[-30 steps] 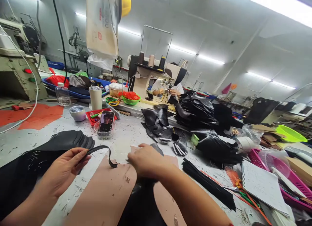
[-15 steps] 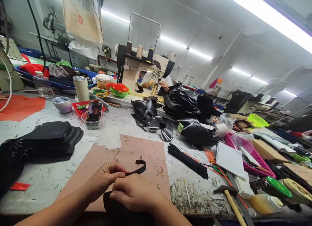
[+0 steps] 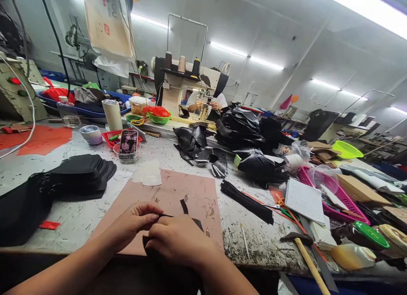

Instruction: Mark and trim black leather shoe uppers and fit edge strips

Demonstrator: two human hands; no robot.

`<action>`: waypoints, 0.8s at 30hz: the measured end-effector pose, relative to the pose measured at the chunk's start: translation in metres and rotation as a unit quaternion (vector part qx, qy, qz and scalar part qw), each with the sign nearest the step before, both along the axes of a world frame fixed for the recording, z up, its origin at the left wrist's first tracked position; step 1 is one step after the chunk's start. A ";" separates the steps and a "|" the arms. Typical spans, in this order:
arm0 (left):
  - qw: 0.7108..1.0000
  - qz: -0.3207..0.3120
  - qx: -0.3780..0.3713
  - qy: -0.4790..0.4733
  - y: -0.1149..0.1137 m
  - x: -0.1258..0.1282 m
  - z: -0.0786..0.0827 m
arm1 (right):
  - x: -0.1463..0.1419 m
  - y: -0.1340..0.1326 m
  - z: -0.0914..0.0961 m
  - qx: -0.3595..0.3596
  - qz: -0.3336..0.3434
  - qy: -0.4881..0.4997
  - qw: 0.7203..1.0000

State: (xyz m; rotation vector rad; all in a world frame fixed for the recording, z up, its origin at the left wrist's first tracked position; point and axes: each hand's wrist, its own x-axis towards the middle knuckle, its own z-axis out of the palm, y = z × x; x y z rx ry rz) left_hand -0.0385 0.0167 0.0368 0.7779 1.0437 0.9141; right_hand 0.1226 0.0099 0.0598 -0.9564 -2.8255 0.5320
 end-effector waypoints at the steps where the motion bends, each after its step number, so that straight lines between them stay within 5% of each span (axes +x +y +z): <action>1: 1.000 -0.009 -0.002 -0.004 -0.001 0.000 0.000 | 0.001 0.000 0.000 0.019 -0.023 -0.003 1.000; 11: 0.997 -0.039 -0.007 -0.071 -0.002 0.012 -0.006 | 0.029 -0.005 -0.007 -0.035 -0.111 0.120 0.986; 24: 0.993 -0.103 0.055 0.032 -0.004 0.029 -0.002 | 0.050 -0.010 -0.008 -0.112 -0.179 0.213 0.954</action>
